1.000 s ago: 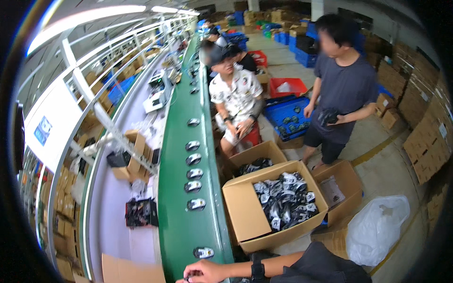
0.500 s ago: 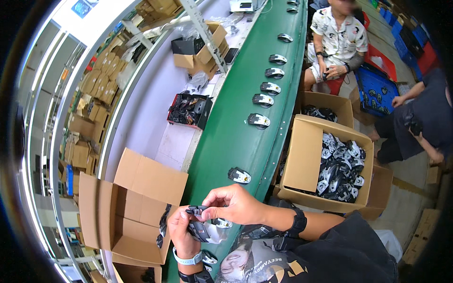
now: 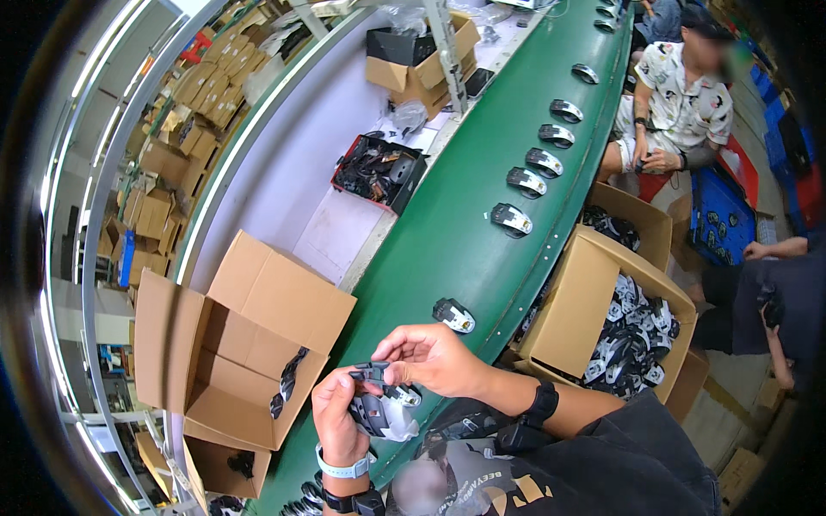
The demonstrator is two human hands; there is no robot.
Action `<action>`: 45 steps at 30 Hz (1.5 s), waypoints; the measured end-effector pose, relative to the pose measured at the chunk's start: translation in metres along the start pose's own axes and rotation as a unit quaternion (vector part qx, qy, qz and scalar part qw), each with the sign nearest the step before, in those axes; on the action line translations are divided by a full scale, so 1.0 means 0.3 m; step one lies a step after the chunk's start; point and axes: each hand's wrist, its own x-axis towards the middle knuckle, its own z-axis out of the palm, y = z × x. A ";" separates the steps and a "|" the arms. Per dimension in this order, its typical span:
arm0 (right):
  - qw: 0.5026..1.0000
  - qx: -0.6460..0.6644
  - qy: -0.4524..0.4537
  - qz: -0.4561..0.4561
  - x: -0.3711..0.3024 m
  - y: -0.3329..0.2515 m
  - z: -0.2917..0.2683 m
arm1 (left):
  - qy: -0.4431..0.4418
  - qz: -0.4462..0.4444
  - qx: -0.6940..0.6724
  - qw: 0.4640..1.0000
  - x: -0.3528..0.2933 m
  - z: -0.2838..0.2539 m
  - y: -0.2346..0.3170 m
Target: Assembling and sorting computer mouse components on a production line.
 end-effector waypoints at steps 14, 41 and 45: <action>0.991 -0.048 -0.066 0.108 0.157 0.134 -0.015 | 0.112 -0.055 0.035 0.992 0.059 -0.131 -0.088; 0.863 -0.315 -0.218 0.329 -0.209 0.914 0.755 | 0.304 0.049 -0.251 0.918 -0.983 -0.903 -0.492; 0.843 -0.244 -0.265 0.400 -0.292 1.015 1.111 | 0.397 0.143 -0.286 0.860 -1.291 -1.026 -0.387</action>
